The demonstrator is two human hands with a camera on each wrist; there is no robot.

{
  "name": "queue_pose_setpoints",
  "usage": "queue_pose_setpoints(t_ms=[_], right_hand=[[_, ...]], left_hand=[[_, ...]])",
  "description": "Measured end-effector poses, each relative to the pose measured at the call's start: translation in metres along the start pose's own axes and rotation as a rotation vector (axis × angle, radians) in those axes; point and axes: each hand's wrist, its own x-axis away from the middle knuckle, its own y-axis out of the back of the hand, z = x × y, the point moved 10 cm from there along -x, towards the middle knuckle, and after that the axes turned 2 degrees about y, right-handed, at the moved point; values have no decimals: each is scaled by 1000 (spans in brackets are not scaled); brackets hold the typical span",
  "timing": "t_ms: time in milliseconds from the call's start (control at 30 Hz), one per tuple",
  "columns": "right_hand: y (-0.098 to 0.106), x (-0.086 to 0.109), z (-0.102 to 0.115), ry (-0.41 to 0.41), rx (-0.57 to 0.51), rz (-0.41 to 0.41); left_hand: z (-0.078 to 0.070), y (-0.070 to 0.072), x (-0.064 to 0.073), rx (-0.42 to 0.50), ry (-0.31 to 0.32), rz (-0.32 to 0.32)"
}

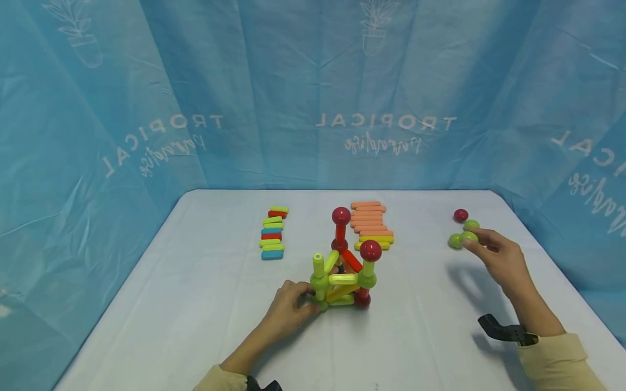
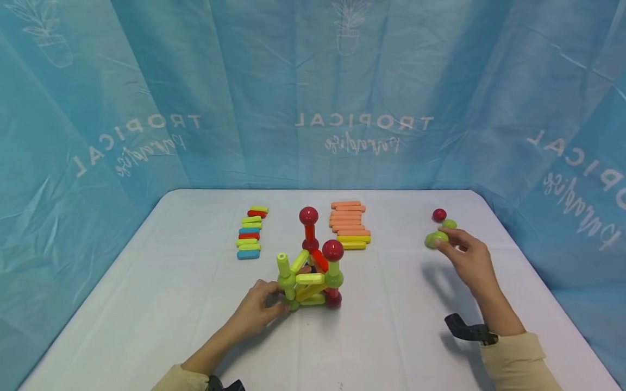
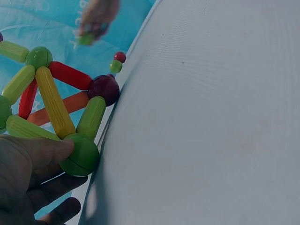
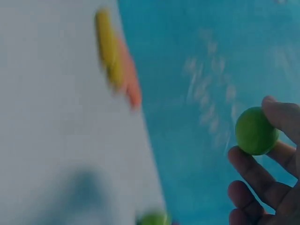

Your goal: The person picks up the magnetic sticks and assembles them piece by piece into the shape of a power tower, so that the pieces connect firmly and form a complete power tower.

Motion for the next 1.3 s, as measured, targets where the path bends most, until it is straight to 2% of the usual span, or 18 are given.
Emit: queue_pose_setpoints(t_ms=[167,300,400,500,700,867,1300], right_hand=[[-34,11,100,230,-310,53],[-56,22,172,348,-479,135],[-71,29,216,443,-508,213],[-84,33,247,541,-479,280],[-108,34,271,592,-276,371],[-123,40,288,656,-110,412],[-150,44,296,718,186,412]], left_hand=[[-1,-1,-1,-5,-7,0],[-2,-1,-2,-12,-16,-3],[-3,-3,-4,-12,-22,-2],[-4,-4,-4,-9,-26,-1],[-3,-6,-5,-9,-18,8],[-6,-3,-4,-15,-37,-5],[-4,-4,-2,-5,-4,9]])
